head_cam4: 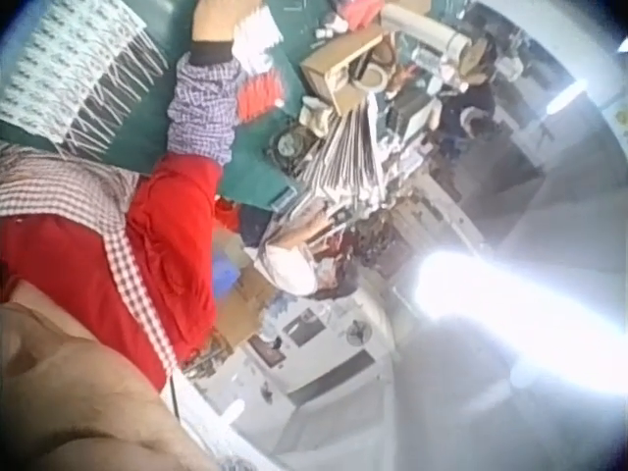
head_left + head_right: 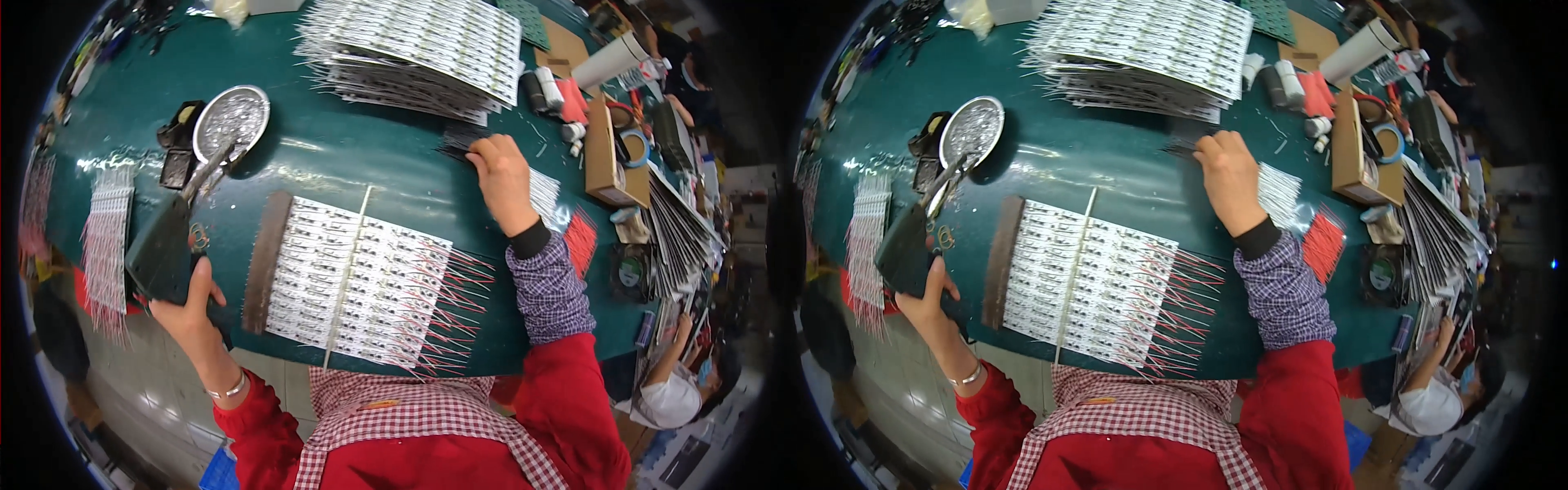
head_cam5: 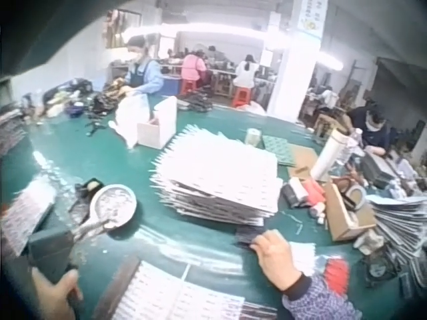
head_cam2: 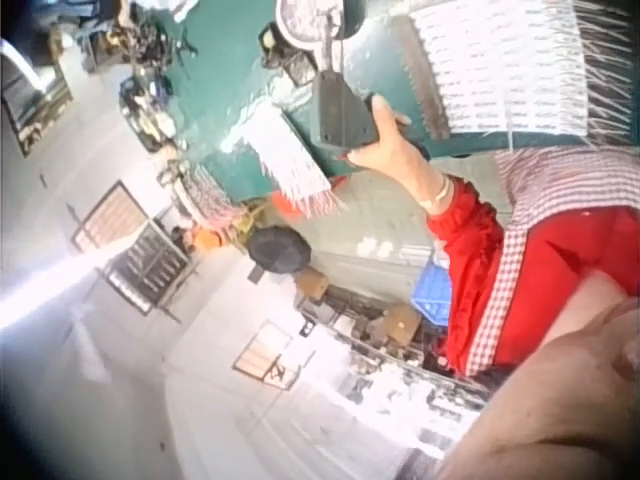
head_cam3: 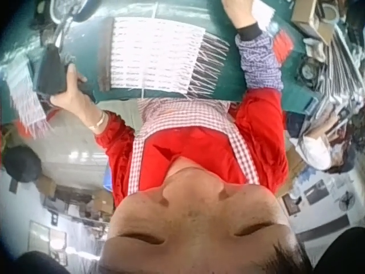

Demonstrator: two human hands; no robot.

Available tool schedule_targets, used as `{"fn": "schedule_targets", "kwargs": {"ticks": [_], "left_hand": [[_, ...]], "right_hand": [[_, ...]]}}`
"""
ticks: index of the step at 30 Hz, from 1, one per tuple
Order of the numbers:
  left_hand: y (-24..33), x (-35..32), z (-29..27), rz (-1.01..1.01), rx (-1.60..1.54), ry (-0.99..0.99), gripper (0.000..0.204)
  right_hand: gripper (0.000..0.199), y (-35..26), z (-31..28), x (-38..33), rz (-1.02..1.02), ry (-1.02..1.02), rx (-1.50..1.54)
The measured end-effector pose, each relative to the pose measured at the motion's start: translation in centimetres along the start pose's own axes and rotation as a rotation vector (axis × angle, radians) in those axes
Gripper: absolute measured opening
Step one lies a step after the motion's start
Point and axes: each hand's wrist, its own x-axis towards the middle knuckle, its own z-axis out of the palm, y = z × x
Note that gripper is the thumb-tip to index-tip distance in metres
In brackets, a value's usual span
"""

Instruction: The person solders wires onto circuit board strips using a soldering iron, picking up wires from the table by hand and positioning them on the boards.

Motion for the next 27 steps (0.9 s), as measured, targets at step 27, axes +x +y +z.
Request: {"fn": "schedule_targets", "kwargs": {"ticks": [27], "left_hand": [[0.8, -5.3, 0.4, -0.134, -0.138, -0.021, 0.046]], "right_hand": [[0.009, -2.6, -5.0, 1.0, -0.151, -0.100, 0.126]]}}
